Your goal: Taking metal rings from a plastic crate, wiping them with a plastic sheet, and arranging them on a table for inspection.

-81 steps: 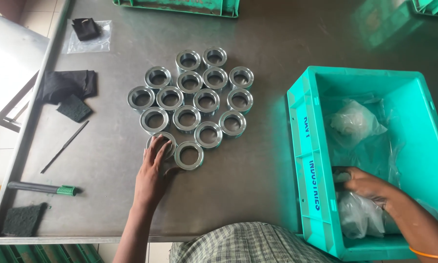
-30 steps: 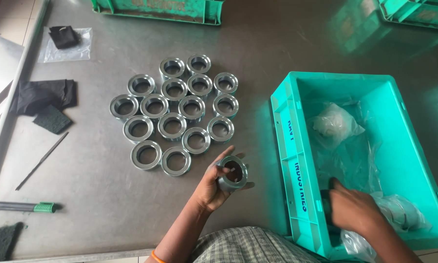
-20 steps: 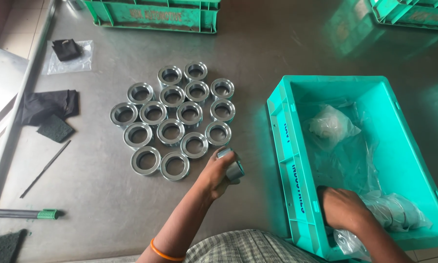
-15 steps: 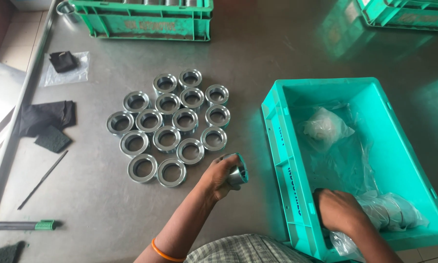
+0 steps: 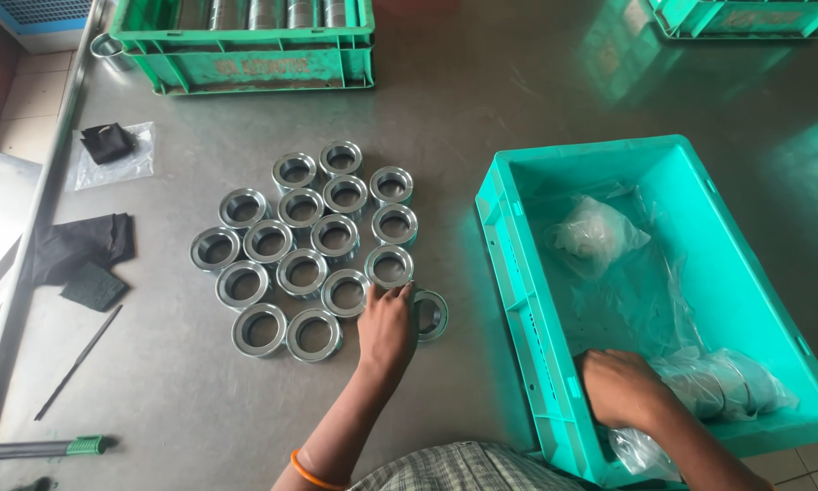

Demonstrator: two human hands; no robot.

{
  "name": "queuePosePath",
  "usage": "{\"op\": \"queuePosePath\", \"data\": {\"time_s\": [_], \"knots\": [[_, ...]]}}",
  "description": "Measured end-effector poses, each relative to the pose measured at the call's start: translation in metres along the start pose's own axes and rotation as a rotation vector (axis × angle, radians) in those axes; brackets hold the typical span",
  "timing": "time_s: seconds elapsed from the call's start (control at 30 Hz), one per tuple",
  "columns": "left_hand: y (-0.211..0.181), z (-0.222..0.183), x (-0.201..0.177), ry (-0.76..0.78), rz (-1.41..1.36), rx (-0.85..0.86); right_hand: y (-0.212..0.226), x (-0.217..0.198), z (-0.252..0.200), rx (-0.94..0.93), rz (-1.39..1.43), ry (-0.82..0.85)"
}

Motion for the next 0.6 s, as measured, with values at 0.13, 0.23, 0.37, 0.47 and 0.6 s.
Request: {"op": "queuePosePath", "data": {"time_s": [0.13,0.23,0.37,0.47,0.6], "knots": [[-0.012,0.008,0.001,0.130,0.590,0.114,-0.025,0.009,0.005,0.108,0.115,0.028],[-0.001,0.009,0.010,0.113,0.624,0.130,-0.052,0.015,0.003,0.196,0.316,0.002],[0.021,0.019,0.013,-0.170,0.493,0.280,-0.057,0.009,-0.011,-0.032,1.001,-0.114],[0.029,0.038,0.015,-0.140,0.491,0.270,-0.063,0.014,-0.012,-0.038,1.144,-0.165],[0.010,0.052,-0.002,0.132,0.500,0.145,-0.053,-0.002,-0.029,0.141,1.063,-0.223]]}}
Point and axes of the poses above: each hand's wrist, its own z-axis towards the middle knuckle, its own x-axis out of the palm, y = z × x, the point moved 4 cm from there along z, towards the middle knuckle, and after that the axes turned 11 degrees about z, right-handed, at the moved point
